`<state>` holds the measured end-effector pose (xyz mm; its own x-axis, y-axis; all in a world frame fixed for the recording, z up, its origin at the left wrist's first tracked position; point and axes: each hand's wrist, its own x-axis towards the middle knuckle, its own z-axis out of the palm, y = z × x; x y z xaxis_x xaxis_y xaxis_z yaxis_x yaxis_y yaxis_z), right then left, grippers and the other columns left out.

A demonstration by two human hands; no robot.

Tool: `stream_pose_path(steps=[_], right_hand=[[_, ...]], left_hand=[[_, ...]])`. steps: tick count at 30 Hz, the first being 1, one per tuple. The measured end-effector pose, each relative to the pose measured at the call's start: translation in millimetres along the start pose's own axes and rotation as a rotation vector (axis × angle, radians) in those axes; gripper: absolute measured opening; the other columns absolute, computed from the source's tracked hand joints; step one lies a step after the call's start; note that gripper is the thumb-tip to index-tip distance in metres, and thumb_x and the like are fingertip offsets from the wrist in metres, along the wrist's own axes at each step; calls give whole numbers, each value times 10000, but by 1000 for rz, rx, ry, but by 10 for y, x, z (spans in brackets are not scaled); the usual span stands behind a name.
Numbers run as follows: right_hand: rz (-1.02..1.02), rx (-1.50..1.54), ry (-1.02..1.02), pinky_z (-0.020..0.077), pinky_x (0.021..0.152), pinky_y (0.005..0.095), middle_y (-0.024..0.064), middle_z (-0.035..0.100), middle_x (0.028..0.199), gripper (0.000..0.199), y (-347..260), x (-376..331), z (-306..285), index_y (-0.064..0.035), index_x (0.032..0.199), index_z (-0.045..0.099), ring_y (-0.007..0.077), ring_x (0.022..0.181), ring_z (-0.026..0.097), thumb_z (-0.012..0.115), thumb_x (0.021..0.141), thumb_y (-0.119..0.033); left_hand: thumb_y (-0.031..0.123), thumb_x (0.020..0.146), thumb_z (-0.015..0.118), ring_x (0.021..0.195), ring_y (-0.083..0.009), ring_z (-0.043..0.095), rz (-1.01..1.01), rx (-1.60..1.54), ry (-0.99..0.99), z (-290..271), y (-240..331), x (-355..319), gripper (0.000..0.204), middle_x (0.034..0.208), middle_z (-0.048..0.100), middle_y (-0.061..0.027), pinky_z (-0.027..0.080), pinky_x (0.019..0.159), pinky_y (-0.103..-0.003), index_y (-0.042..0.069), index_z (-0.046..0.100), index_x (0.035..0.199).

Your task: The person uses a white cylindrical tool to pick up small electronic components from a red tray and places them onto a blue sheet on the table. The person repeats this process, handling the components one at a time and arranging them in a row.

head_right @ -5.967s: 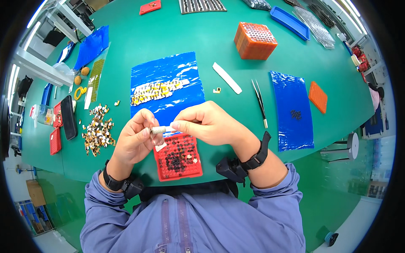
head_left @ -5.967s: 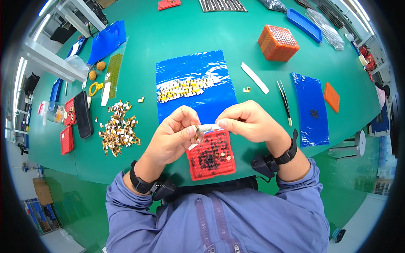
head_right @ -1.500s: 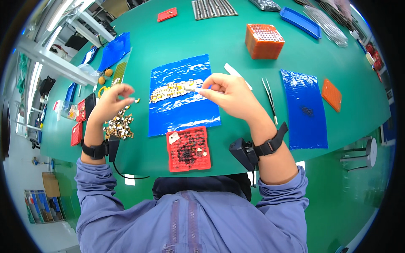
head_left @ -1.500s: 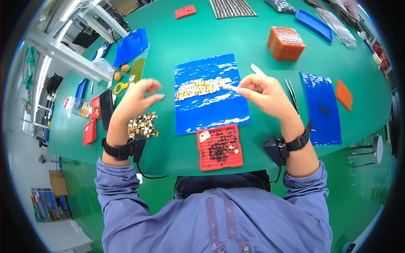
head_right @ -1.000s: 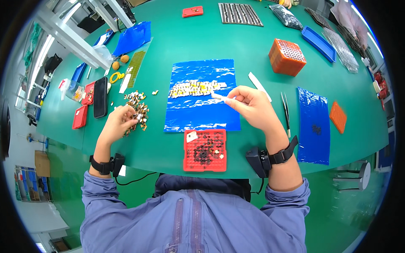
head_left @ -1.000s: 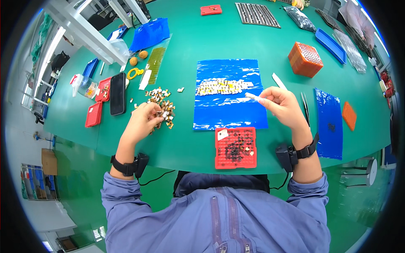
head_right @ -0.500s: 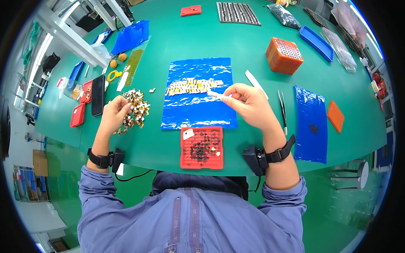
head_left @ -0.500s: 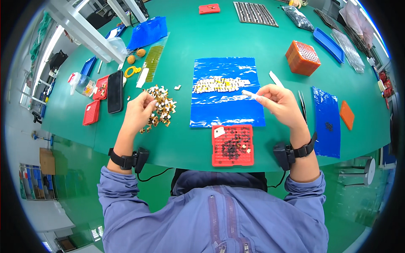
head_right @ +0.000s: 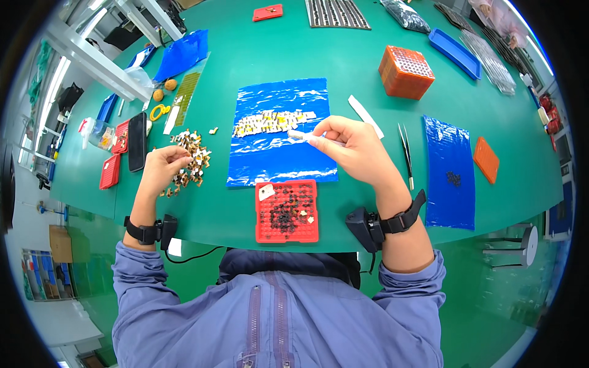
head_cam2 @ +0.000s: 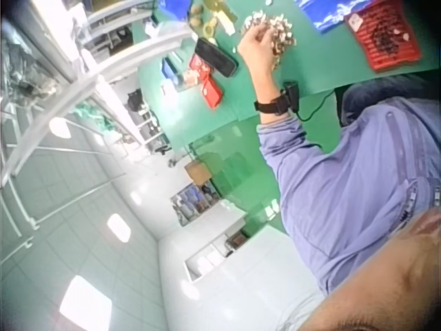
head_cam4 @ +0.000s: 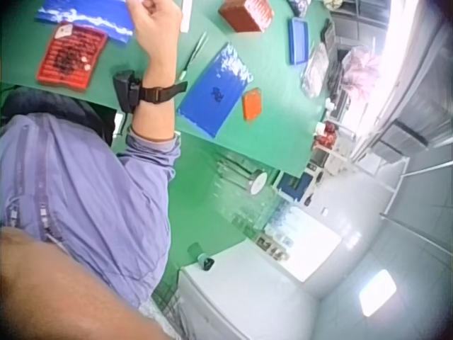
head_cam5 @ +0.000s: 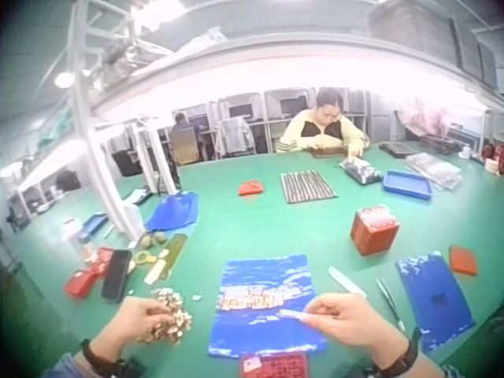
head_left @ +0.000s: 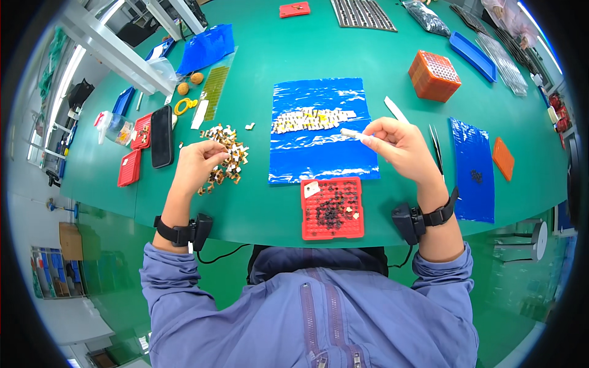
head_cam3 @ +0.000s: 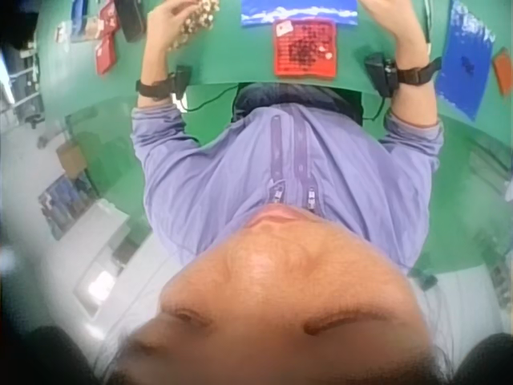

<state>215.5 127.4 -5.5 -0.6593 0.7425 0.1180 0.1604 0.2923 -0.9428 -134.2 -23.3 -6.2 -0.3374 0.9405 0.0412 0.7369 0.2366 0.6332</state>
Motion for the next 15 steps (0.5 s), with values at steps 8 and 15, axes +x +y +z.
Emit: stream_pose_path(steps=[8,15], right_hand=[[-34,128,-143,302,459,184,-56,504,614,106,-62,-77,63,-16,858,623,-1,541,405,657,818,-108],[-72,148,-382,359,510,200,-5,575,654,114,-139,-118,77,18,888,656,34,600,467,609,850,-78]], left_hand=[[31,831,618,668,-61,562,-74,-526,-189,45,550,-183,62,763,612,-14,447,558,-192,31,557,843],[14,824,630,702,-69,549,118,-1016,-519,506,1013,-285,82,780,579,-8,450,640,-210,16,559,866]])
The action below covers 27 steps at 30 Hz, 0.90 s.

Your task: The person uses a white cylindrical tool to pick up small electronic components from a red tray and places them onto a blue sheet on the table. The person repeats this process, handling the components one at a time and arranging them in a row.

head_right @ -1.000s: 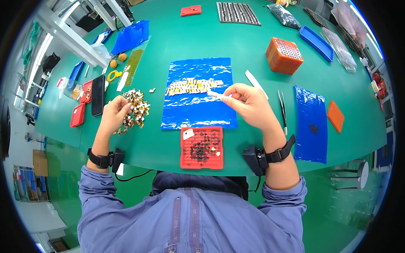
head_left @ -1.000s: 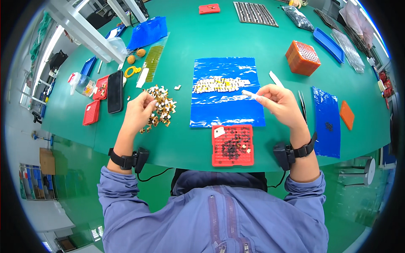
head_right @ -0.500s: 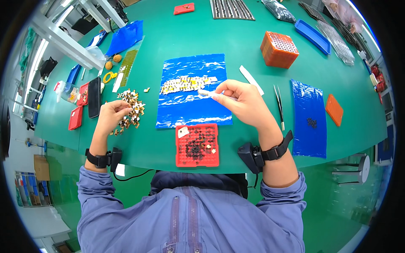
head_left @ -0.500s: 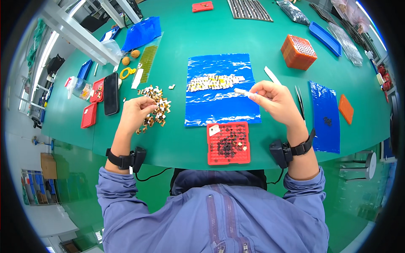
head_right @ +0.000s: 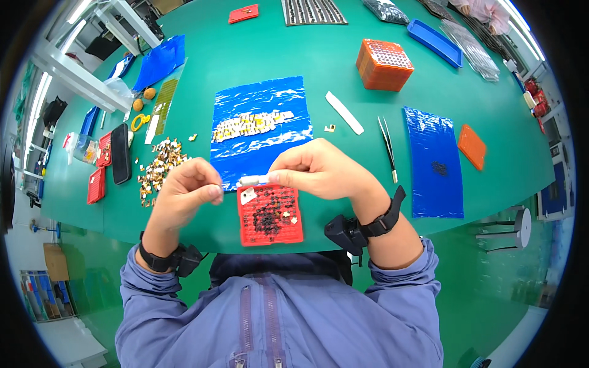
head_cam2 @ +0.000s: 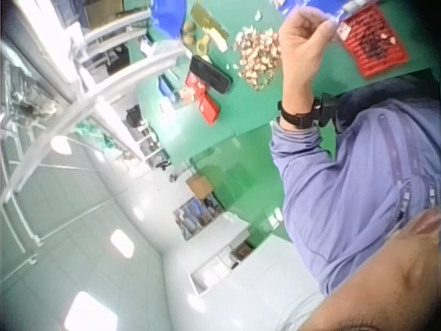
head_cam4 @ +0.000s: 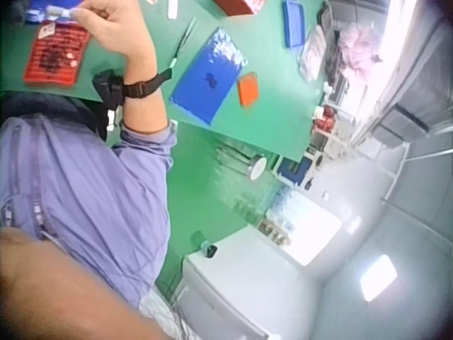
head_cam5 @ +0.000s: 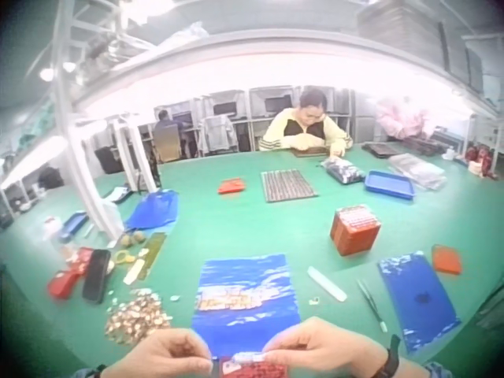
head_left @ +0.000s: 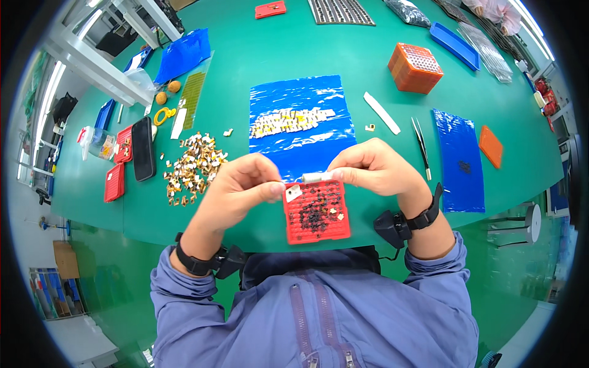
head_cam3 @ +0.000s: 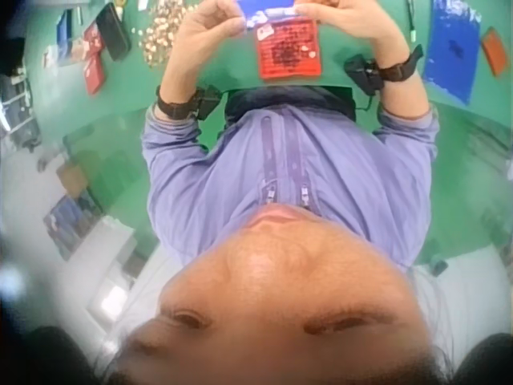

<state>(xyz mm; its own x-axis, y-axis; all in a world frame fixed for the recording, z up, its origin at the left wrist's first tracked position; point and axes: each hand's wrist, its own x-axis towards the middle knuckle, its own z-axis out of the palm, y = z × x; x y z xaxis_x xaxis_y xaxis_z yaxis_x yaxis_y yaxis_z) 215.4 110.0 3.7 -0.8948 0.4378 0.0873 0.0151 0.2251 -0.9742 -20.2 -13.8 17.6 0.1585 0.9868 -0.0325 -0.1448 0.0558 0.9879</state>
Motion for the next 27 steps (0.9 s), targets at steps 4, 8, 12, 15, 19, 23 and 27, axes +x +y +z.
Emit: stream_pose_path(steps=[4,8,12,15,19,23,27], right_hand=[[-42,13,20,322,471,226,-24,504,593,179,34,-2,19,-5,870,671,37,536,385,606,869,-172],[23,51,5,329,473,237,-11,507,596,174,-36,1,8,4,862,666,44,543,394,608,865,-160],[-10,20,23,332,477,244,-4,503,601,161,-22,3,32,3,847,655,51,546,399,619,853,-154],[-81,-101,22,346,488,243,-2,507,604,158,-15,16,2,-14,853,649,56,545,411,615,852,-168],[79,93,26,355,504,217,-17,501,604,135,-70,18,27,-28,857,636,51,554,435,640,834,-161],[56,16,-53,368,496,220,-10,524,606,162,-28,5,-3,-18,868,631,51,545,462,617,856,-179],[22,51,-36,370,480,223,-4,550,609,155,-37,-1,38,-12,880,622,48,532,468,594,870,-164]], left_hand=[[34,844,611,694,-87,573,-21,-297,-44,153,-161,148,75,764,585,-18,469,641,-223,27,548,882],[20,858,578,697,-102,599,-21,-501,-118,135,-359,189,65,775,596,-42,502,641,-233,29,523,892],[7,860,567,696,-126,627,-3,-593,-155,125,-462,213,63,778,613,-66,536,641,-247,26,516,892],[10,856,572,695,-137,635,-25,-634,-176,113,-493,227,66,775,614,-75,546,636,-253,28,514,883],[9,855,574,698,-149,639,-20,-674,-188,104,-533,237,68,777,615,-83,551,625,-257,28,512,877],[6,854,573,700,-157,641,-14,-684,-231,105,-547,244,68,788,614,-93,554,620,-258,17,509,877],[6,852,576,699,-162,641,13,-696,-249,110,-561,242,74,794,609,-100,554,618,-255,9,505,875]])
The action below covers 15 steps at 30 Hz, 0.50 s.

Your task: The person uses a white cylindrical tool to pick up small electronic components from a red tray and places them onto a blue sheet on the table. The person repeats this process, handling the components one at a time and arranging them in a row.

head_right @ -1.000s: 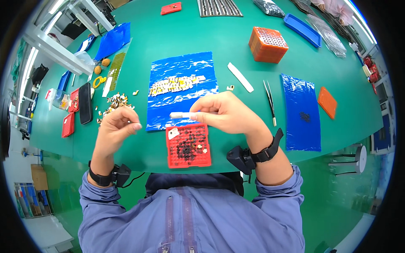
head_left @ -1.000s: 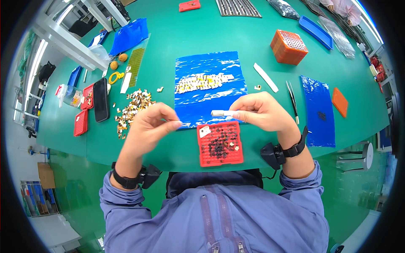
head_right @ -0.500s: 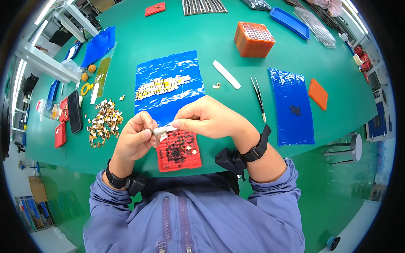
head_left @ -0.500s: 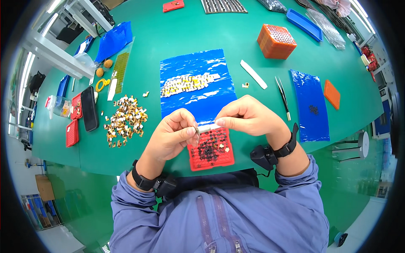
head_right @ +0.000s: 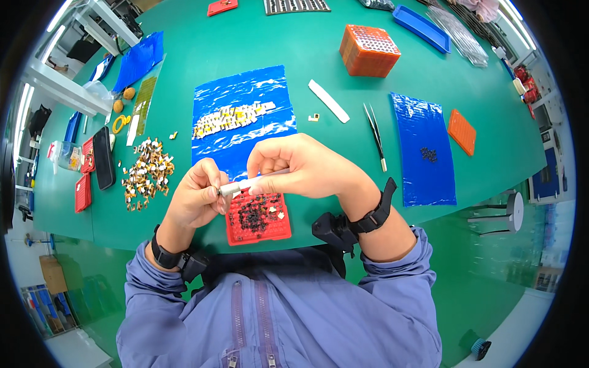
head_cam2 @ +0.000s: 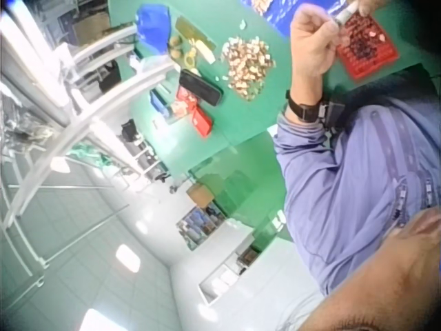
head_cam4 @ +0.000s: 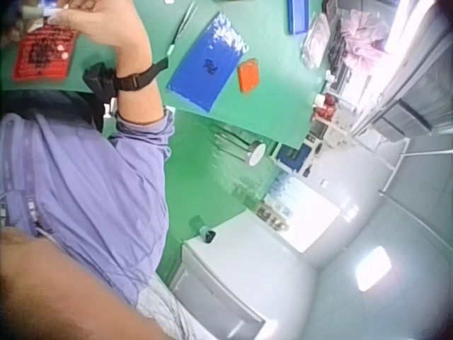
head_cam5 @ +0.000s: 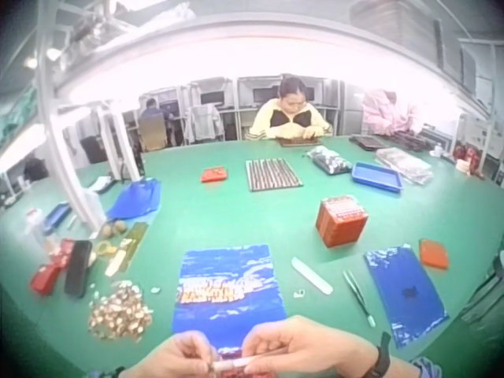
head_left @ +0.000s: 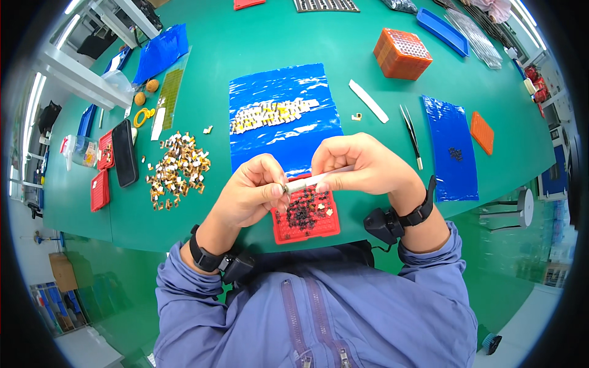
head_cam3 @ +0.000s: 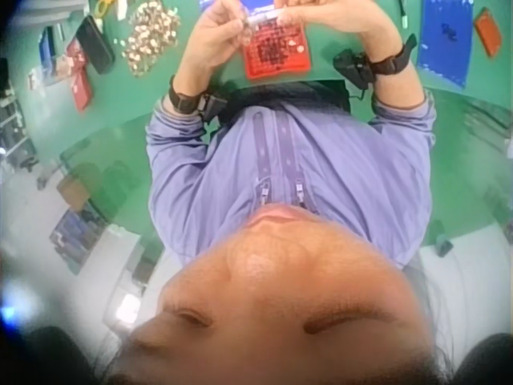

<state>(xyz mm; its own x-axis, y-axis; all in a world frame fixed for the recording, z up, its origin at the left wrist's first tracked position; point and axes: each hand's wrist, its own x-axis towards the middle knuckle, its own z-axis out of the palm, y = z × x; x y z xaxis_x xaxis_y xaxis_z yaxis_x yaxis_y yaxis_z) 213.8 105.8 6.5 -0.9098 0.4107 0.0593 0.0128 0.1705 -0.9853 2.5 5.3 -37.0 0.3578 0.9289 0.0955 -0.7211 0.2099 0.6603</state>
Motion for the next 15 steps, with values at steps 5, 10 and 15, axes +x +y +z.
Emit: stream_pose_path(steps=[5,10,15], right_hand=[[-71,-55,5,343,454,214,-23,539,597,115,60,0,29,-18,879,607,30,515,443,610,859,-131],[147,38,-45,379,486,210,-5,578,658,113,-104,0,12,-10,896,612,47,552,497,606,863,-119],[-5,18,-18,389,503,192,10,587,687,118,44,-16,28,-6,900,619,44,570,505,592,876,-118]], left_hand=[[7,848,582,708,-161,640,1,-9,-18,-6,-3,-6,81,794,601,-98,553,614,-255,12,506,875],[9,846,585,712,-161,641,10,-14,0,-10,5,-8,83,797,600,-95,554,612,-255,15,507,874],[4,848,581,714,-160,644,-32,5,16,1,17,-11,77,803,603,-94,561,614,-256,13,509,874]])
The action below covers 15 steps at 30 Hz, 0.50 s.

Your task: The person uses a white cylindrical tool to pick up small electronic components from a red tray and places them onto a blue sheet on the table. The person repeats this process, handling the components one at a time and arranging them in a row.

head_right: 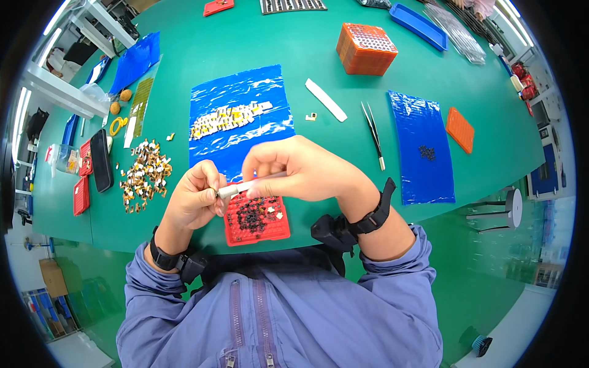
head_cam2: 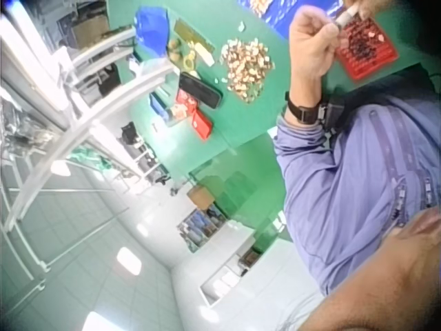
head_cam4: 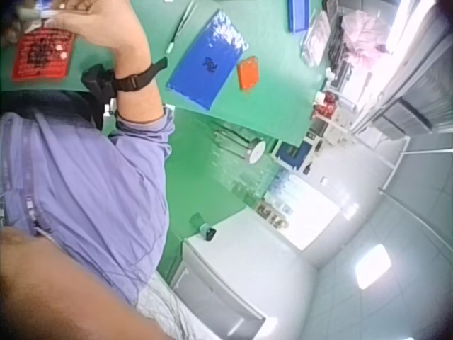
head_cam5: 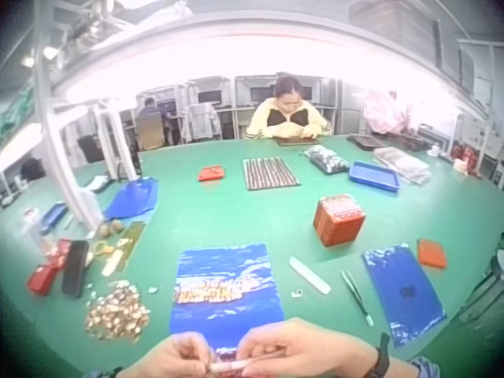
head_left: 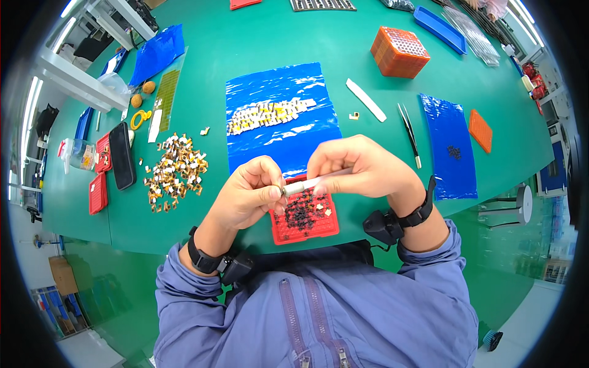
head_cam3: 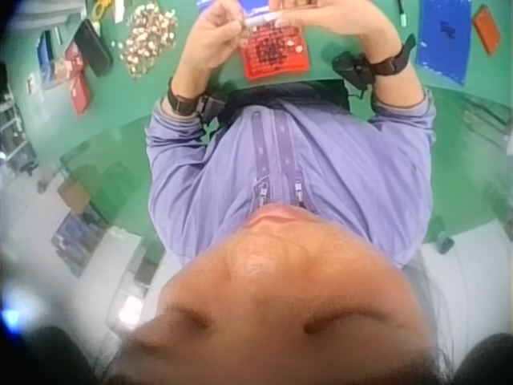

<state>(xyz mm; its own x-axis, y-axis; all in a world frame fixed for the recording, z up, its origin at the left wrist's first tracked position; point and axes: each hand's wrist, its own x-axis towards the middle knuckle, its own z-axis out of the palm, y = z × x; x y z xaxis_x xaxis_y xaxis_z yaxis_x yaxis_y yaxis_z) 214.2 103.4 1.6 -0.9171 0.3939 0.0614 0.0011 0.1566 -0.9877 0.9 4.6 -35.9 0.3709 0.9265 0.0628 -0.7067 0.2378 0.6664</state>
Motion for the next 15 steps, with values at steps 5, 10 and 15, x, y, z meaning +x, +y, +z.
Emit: stream_pose_path(steps=[5,10,15], right_hand=[[248,-19,-28,390,516,186,19,581,682,127,-183,-3,-36,-5,897,627,49,577,502,609,867,-126],[103,-46,-1,366,461,183,-12,559,648,125,-166,-2,-32,-7,890,619,44,504,475,630,850,-125],[-24,-66,7,345,418,198,-21,548,623,120,-41,-17,-20,-11,883,612,43,454,457,612,863,-129]], left_hand=[[1,847,580,720,-160,647,-11,-7,-7,-19,-7,-6,74,810,608,-95,565,625,-259,13,511,874],[12,850,581,704,-160,644,3,14,7,-8,-10,-3,72,796,609,-91,559,609,-257,19,513,873],[30,854,585,682,-156,638,-2,38,1,-1,-16,-5,73,774,608,-88,550,593,-255,26,514,873]])
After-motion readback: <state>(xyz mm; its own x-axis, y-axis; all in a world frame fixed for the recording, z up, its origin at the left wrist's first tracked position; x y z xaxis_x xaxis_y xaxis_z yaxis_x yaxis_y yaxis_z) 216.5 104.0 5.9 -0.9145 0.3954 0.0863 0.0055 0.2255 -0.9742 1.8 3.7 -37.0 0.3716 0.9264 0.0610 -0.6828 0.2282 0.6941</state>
